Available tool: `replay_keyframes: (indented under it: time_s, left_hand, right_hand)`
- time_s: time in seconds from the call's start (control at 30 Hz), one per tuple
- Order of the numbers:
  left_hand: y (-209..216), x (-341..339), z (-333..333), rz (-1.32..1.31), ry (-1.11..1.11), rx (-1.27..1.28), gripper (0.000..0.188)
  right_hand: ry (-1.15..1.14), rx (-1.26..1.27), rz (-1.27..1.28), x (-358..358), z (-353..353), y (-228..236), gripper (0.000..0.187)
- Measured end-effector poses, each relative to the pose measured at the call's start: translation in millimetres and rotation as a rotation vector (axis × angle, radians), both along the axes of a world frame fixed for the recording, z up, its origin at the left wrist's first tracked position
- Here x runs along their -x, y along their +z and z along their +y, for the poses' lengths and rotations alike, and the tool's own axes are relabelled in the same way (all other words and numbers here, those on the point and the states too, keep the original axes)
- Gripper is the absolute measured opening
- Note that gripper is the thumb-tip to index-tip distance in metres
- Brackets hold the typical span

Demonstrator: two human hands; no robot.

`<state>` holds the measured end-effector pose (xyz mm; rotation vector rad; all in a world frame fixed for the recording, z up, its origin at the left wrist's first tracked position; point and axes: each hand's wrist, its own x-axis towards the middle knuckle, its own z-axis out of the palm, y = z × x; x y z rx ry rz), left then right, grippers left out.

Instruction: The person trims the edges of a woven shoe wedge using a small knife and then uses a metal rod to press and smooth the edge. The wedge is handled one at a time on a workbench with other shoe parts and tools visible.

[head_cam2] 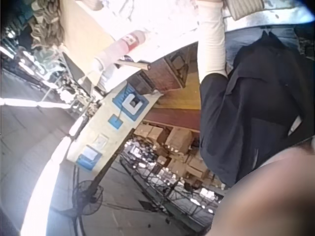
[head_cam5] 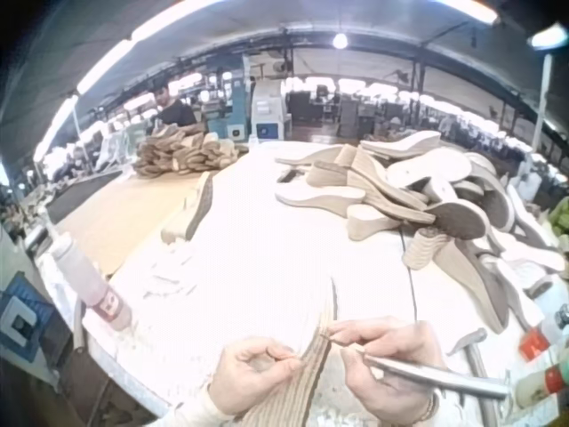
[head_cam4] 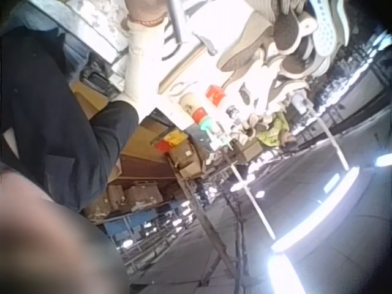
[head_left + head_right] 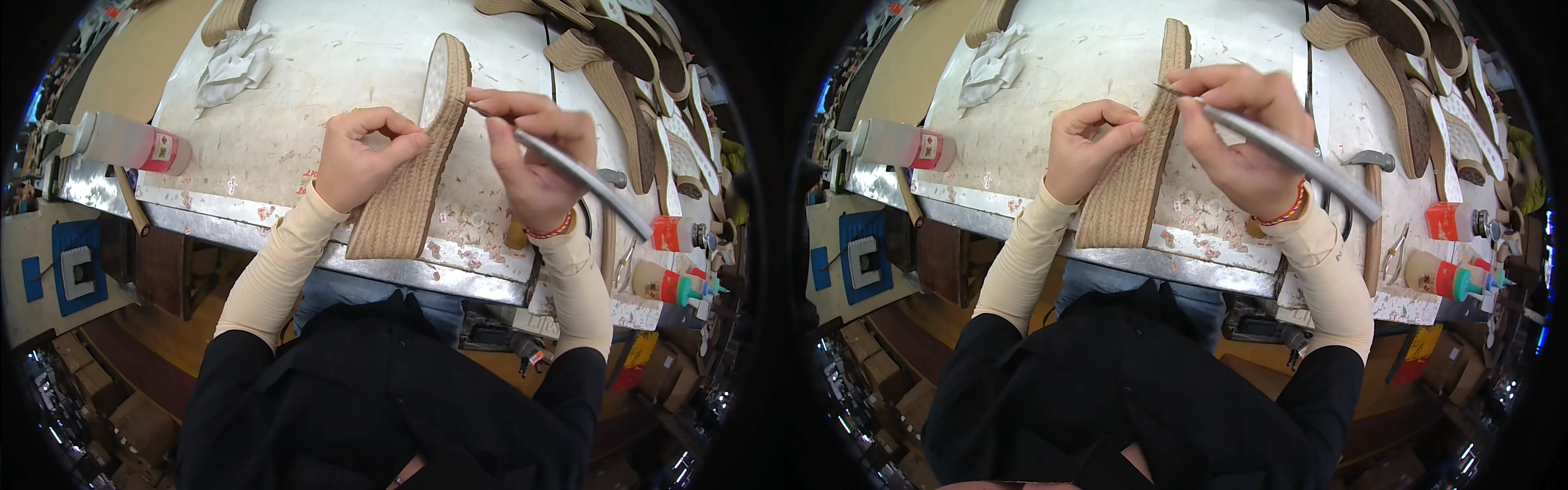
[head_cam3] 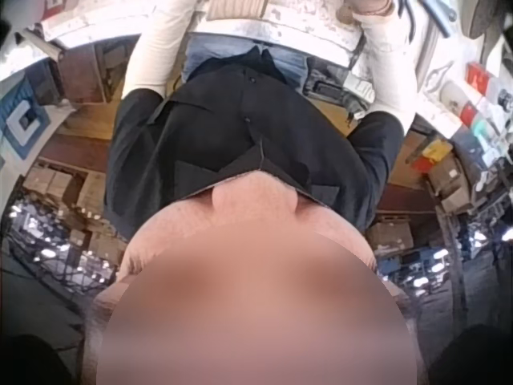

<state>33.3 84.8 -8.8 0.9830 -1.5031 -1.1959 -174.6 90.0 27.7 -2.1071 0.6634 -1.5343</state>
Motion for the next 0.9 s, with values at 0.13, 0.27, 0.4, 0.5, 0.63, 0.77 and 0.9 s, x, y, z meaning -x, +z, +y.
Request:
replay_keyframes:
  time_s: [0.13, 0.27, 0.4, 0.5, 0.63, 0.77, 0.9]
  left_hand:
    - [3, -3, -4, 0.115, -0.035, -0.062, 0.013]
    - [2, 2, 2, 0.16, 0.006, 0.008, 0.012]
    - [1, 3, 3, 0.06, 0.007, 0.065, 0.01]
    - [0, 0, -1, 0.048, -0.029, -0.005, 0.011]
    - [-1, -1, -2, 0.086, -0.054, -0.04, 0.014]
    - [-2, 2, -1, 0.081, -0.066, 0.05, 0.02]
    - [-2, 2, -3, 0.027, -0.086, 0.056, 0.025]
  right_hand:
    - [0.045, -0.162, -0.187, -6, -5, -5, 0.033]
    - [0.071, -0.101, -0.086, -9, -3, -10, 0.033]
    - [0.014, -0.107, 0.1, -7, 0, -10, 0.037]
    - [0.014, -0.122, 0.056, -9, 0, -11, 0.035]
    - [0.052, -0.222, -0.205, -13, 2, -16, 0.027]
    - [0.019, -0.077, -0.041, -9, 1, -19, 0.024]
    - [0.002, -0.004, -0.011, -10, -1, -20, 0.023]
